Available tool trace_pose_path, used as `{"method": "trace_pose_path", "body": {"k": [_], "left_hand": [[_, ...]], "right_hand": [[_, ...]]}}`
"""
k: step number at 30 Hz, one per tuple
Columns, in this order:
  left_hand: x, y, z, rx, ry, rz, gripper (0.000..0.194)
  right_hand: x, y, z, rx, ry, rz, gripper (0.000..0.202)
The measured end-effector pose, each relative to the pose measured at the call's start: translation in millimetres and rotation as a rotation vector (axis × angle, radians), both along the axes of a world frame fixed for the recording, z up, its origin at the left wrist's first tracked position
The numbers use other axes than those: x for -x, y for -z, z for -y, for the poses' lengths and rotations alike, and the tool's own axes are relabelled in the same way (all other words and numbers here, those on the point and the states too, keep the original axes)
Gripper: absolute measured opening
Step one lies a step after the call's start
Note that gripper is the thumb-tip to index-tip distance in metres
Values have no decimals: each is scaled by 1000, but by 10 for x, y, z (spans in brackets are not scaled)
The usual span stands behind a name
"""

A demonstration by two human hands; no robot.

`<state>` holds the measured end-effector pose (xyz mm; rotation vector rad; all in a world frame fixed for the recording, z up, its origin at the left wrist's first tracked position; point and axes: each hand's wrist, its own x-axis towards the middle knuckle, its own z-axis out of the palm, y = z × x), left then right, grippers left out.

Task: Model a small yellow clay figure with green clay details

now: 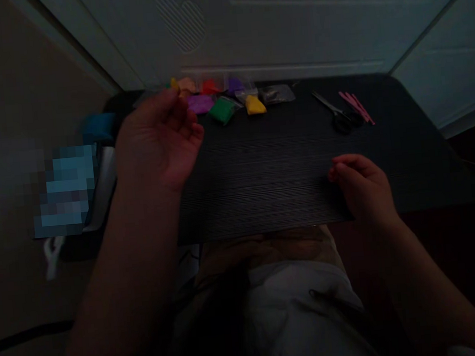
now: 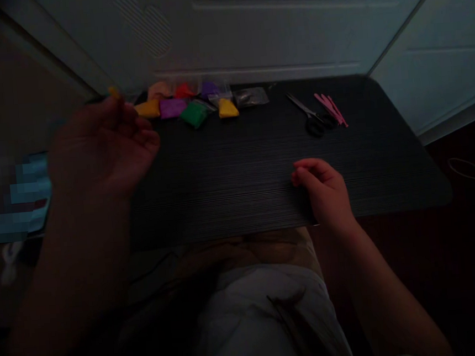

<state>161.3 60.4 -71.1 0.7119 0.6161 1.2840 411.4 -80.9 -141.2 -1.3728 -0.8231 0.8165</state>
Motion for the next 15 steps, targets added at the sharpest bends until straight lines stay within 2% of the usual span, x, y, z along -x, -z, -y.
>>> {"method": "trace_pose_path", "body": {"k": [7,15], "left_hand": [[67,17,93,-6,2,-36,4],[95,-54,195,-33,-19,-49,5]], "right_hand": [[-58,16,-50,-48,-37,-61,10],[-78,26,-63,-68,-49,-85,10]]}}
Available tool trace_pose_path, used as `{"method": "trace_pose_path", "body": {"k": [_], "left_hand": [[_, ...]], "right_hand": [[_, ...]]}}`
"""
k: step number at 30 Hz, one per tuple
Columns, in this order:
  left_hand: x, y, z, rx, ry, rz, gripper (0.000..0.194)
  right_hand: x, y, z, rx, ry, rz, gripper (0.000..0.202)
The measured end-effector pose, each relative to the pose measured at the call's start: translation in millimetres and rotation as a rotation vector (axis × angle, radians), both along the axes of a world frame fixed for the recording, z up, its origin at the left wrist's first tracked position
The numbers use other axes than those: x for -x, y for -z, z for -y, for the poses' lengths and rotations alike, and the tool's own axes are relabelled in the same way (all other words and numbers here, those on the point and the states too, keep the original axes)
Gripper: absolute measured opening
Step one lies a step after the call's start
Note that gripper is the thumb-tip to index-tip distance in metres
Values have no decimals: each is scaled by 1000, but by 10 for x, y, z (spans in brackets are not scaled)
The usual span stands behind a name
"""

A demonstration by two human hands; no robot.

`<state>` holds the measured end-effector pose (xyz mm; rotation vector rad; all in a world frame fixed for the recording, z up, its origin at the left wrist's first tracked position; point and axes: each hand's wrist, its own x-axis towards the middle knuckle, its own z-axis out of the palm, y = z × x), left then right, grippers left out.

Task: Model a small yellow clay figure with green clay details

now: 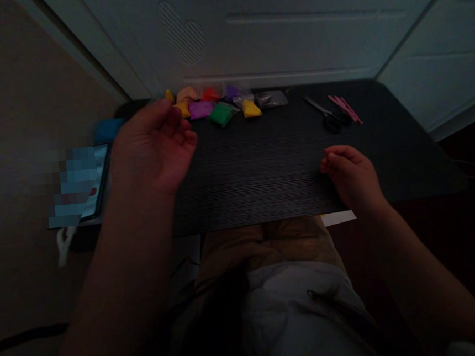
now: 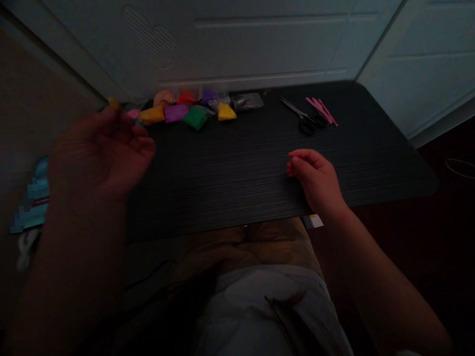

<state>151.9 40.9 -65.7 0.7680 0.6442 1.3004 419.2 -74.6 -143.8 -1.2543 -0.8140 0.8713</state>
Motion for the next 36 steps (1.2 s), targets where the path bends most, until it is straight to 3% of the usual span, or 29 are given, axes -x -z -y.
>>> {"method": "trace_pose_path", "body": {"k": [12,21,28,32,36], "left_hand": [[18,-55,28,87,-52,-67,9],[178,-159,-78,42,-125,-96,11],[462,-2,-145,147,-225,-115,11],[705,117,-120,220,-239,-82,12],[861,175,-67,286,-247,9,13]], "right_hand": [[-7,8,0,1,-1,-110,11],[-4,0,25,60,7,-131,13],[-20,16,58,127,23,-103,14],[6,-13,44,241,1,81,17],[227,-139,-145,297,-250,446,18]]}}
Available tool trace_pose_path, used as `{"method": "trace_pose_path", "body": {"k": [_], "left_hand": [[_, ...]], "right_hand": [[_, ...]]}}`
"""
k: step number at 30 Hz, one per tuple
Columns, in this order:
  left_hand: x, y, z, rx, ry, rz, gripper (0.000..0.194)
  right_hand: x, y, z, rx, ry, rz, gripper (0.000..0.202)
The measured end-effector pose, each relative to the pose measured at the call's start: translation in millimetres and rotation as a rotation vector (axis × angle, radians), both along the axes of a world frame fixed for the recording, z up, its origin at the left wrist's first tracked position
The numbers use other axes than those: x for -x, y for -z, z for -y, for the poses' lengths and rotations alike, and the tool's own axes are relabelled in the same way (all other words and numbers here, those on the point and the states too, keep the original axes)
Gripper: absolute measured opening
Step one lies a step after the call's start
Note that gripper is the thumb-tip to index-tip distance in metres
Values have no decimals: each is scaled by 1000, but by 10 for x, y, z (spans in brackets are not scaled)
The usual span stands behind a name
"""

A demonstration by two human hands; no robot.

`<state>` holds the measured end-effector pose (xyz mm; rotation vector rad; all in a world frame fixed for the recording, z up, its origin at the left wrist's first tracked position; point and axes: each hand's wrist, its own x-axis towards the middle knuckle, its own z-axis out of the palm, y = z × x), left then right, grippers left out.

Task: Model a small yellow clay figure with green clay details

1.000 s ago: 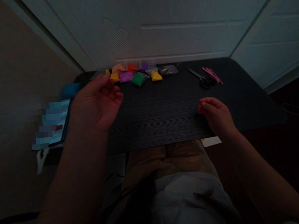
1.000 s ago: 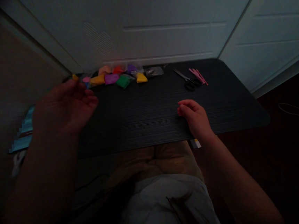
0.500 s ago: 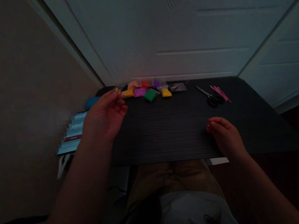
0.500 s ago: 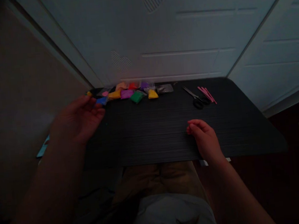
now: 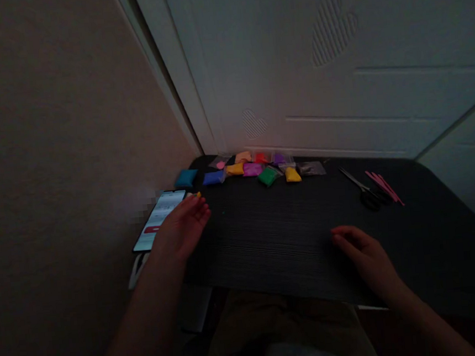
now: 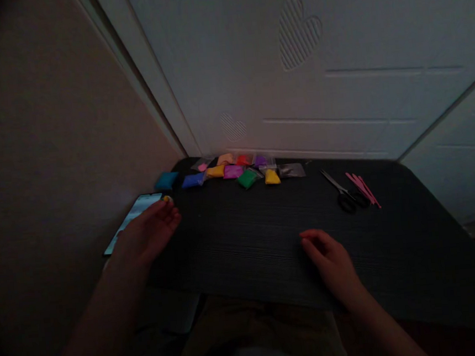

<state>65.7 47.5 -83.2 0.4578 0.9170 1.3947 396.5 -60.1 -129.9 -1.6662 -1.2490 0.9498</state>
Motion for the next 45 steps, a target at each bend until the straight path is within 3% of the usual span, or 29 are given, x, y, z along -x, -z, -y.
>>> {"method": "trace_pose_path", "body": {"k": [5,7,13,22,26,29,34,36,38,42,45], "left_hand": [[40,153,45,18,-22,47,15],[43,272,55,38,-28,71,12],[102,558,76,95,-43,102,13],[130,544,78,121,-76,172,13],[123,543,90,117,-78,212,12],[123,545,87,100,-65,234,10],[126,555,78,64,-23,232,10],[126,558,76,55,-27,235,10],[124,560,73,50,-42,239,11],[121,566,61,52,-45,237,11],[120,576,59,41,-37,222,12]], "right_hand": [[634,-94,-486,-164,-478,253,13],[924,-68,-704,-243,-563,307,12],[1497,24,-1186,-312,-622,371,11],[1616,-31,-1470,-288,-697,384,13],[1399,-63,-1411,-210,-665,400,16],[969,-28,-1251,-90,-585,493,21],[-51,29,-854,126,-203,602,31],[-403,-4,-689,218,-51,603,36],[-664,-67,-557,210,33,580,37],[-851,-190,-483,158,88,602,36],[-635,-224,-606,115,56,562,36]]}}
